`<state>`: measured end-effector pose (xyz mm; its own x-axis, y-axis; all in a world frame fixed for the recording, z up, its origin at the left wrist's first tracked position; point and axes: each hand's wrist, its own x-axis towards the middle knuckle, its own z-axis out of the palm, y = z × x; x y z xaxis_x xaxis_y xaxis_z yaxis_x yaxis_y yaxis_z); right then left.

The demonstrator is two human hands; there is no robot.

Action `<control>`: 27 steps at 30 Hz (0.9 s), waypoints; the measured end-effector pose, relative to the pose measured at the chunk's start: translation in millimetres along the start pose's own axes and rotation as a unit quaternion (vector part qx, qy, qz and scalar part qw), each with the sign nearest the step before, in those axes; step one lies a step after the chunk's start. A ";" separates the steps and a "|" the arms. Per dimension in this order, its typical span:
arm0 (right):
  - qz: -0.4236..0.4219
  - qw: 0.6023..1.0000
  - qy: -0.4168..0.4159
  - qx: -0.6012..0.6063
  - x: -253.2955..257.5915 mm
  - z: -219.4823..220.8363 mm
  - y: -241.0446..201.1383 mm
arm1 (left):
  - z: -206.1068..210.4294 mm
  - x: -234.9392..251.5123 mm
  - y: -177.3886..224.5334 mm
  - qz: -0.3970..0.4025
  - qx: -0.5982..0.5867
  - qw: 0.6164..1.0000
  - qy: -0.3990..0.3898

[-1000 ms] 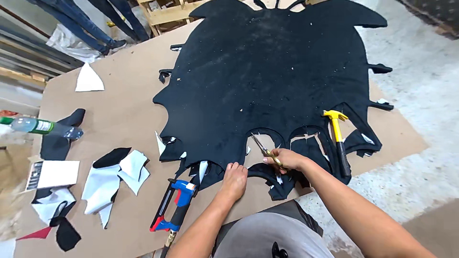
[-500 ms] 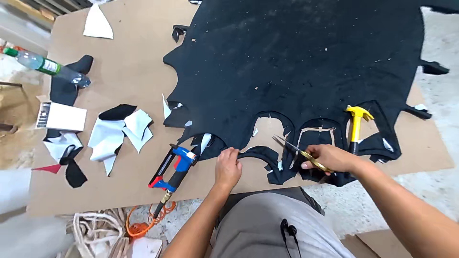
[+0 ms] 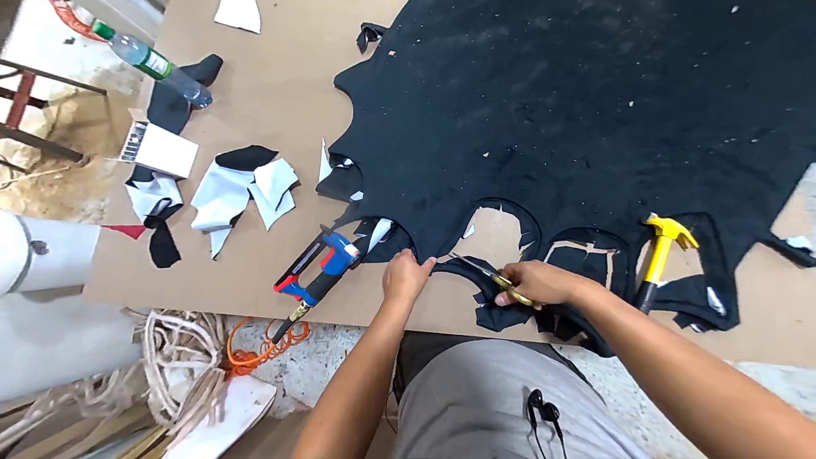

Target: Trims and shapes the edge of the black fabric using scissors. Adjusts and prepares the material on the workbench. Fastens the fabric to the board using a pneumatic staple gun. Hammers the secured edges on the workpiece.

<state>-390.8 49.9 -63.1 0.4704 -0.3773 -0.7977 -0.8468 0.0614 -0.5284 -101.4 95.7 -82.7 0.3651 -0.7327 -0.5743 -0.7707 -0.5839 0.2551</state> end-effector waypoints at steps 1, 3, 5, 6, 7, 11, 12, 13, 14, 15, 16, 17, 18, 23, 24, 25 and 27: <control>-0.003 1.000 -0.005 0.010 7.6 -0.4 -4.6 | -0.9 1.6 3.3 0.001 0.025 1.000 -0.005; -0.011 1.000 -0.002 0.029 19.6 -0.9 -6.9 | -1.0 4.6 8.4 0.008 0.071 0.997 -0.006; -0.016 0.999 -0.004 0.039 25.6 -1.9 -4.6 | -0.2 6.8 11.3 0.016 0.101 0.995 -0.007; -0.018 0.999 -0.009 0.041 26.0 -2.7 -3.0 | -0.3 7.8 12.4 0.018 0.111 0.994 -0.010; -0.018 0.999 -0.013 0.047 25.2 -3.4 -1.7 | -1.0 8.7 13.2 0.019 0.116 0.993 -0.014; -0.028 0.996 -0.020 0.077 25.2 -0.3 3.7 | -5.4 11.1 13.2 0.016 0.105 0.994 -0.031; -0.033 0.997 -0.014 0.074 27.3 1.5 5.2 | -5.8 11.7 13.2 0.016 0.103 0.994 -0.032; -0.039 0.997 -0.006 0.066 29.7 3.0 6.5 | -6.2 12.2 13.4 0.017 0.105 0.994 -0.033; -0.044 0.998 0.001 0.053 31.0 4.0 7.0 | -6.9 12.9 13.4 0.020 0.108 0.993 -0.034; -0.046 0.998 0.008 0.042 29.7 4.8 7.3 | -7.4 13.4 13.1 0.022 0.110 0.993 -0.036; -0.043 0.998 0.019 0.040 24.6 5.1 7.9 | -7.8 13.8 12.8 0.024 0.113 0.993 -0.037; -0.036 0.998 0.036 0.047 14.8 4.5 9.5 | -8.6 14.0 12.3 0.025 0.116 0.992 -0.039; -0.025 0.996 0.062 0.055 1.0 3.2 13.2 | -9.3 14.1 11.7 0.026 0.118 0.992 -0.038; 0.104 0.933 0.335 0.075 -84.2 -0.3 90.5 | -11.2 -1.1 14.6 0.031 0.106 0.989 -0.098; 0.140 0.906 0.391 0.088 -98.5 0.3 111.4 | -7.3 -6.6 14.3 0.037 0.102 0.986 -0.125; 0.176 0.873 0.443 0.102 -110.2 2.5 130.9 | -2.4 -11.8 13.5 0.045 0.102 0.983 -0.148; 0.247 0.811 0.516 0.123 -124.8 8.8 159.8 | 3.1 -18.4 13.3 0.065 0.109 0.978 -0.164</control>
<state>-582.6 114.8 -50.6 -0.4764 -0.8153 -0.3292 -0.7333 0.5750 -0.3628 -120.0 102.4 -71.1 0.0974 -0.6229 -0.7762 -0.9053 -0.3794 0.1910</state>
